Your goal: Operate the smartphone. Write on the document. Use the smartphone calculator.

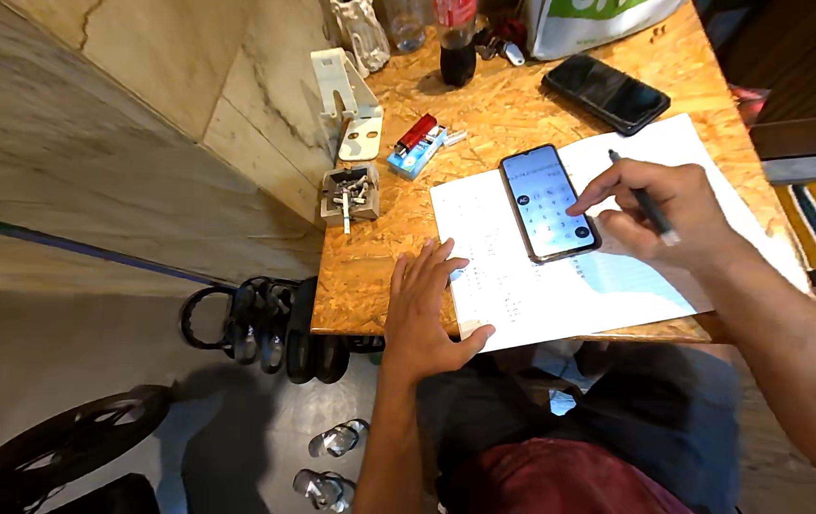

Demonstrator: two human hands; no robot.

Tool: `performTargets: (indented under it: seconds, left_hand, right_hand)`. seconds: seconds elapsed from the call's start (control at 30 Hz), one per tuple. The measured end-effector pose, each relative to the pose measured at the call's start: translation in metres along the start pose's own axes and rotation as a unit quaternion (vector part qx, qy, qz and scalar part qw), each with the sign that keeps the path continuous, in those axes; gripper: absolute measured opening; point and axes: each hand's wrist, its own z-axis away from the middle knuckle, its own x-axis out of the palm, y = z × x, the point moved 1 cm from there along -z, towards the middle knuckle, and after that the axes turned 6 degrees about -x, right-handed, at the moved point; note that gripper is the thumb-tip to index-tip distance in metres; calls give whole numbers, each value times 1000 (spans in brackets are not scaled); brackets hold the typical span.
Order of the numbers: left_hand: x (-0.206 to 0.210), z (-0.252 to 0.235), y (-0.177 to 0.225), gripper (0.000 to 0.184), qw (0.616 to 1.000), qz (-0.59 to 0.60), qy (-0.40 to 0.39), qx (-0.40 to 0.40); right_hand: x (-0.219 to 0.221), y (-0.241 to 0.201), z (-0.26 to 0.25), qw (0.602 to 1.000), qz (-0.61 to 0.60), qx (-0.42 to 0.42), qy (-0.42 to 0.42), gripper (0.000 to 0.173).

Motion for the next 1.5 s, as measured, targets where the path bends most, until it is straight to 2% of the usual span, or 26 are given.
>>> performTargets:
  seconds: [0.3, 0.47, 0.63, 0.73, 0.97, 1.5]
  left_hand:
    - [1, -2, 1, 81, 1000, 3, 11, 4]
    - [-2, -3, 3, 80, 1000, 3, 9, 4]
    - [-3, -2, 3, 81, 1000, 4, 15, 4]
    - [-3, -2, 4, 80, 1000, 3, 15, 4]
    - [-2, -1, 3, 81, 1000, 1, 11, 2]
    - [0, 0, 0, 80, 1000, -5, -3, -1]
  right_hand:
    - [15, -3, -1, 996, 55, 3, -72, 37]
    - [9, 1, -1, 993, 81, 51, -67, 37]
    - [-1, 2, 1, 999, 46, 1, -3, 24]
    - [-2, 5, 2, 999, 41, -3, -4, 19]
    - [-5, 3, 1, 999, 1, -12, 30, 22]
    - [-4, 8, 1, 999, -24, -18, 26, 23]
